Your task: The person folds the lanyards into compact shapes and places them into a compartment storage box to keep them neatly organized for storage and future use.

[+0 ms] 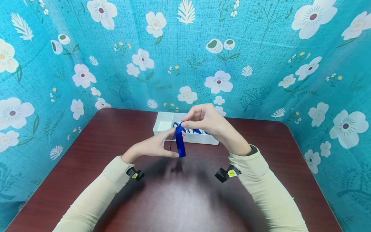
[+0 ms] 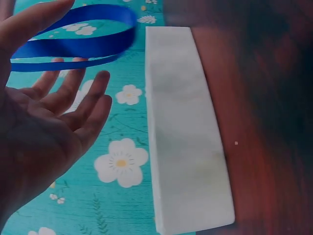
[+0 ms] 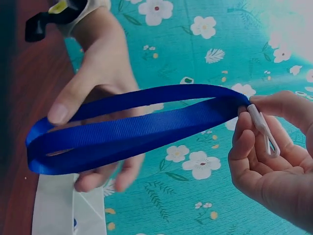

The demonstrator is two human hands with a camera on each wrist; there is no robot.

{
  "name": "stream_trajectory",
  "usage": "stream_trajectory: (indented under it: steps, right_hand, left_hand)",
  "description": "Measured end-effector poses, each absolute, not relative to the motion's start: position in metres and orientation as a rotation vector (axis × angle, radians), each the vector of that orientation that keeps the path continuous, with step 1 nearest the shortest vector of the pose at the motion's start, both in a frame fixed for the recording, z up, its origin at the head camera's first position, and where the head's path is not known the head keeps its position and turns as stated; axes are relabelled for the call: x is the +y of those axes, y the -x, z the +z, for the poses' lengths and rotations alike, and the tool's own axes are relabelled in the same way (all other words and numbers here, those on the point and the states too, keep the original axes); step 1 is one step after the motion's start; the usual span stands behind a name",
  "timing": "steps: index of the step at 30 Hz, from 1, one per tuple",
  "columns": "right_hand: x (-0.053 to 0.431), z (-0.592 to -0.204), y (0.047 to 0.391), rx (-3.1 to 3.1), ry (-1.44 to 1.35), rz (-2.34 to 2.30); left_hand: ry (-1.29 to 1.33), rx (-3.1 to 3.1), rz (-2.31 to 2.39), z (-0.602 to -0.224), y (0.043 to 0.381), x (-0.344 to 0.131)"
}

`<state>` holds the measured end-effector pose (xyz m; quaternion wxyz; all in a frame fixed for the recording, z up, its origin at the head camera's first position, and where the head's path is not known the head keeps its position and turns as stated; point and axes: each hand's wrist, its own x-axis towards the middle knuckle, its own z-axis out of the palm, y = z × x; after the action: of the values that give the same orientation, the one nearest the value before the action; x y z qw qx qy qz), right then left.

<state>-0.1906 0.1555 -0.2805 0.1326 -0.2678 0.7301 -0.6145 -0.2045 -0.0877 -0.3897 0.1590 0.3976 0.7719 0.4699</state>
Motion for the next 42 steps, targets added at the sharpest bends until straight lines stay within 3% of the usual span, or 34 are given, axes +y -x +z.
stream_trajectory:
  steps: [21,42]
  right_hand:
    - [0.181,-0.272,0.183,2.081,0.795,-1.897]
    - [0.225,-0.299,0.186,2.02,0.662,-2.073]
  left_hand:
    - [-1.087,2.085,1.485,-0.408,0.206,-0.101]
    - [-0.956,2.273,1.559,-0.41,0.204,-0.121]
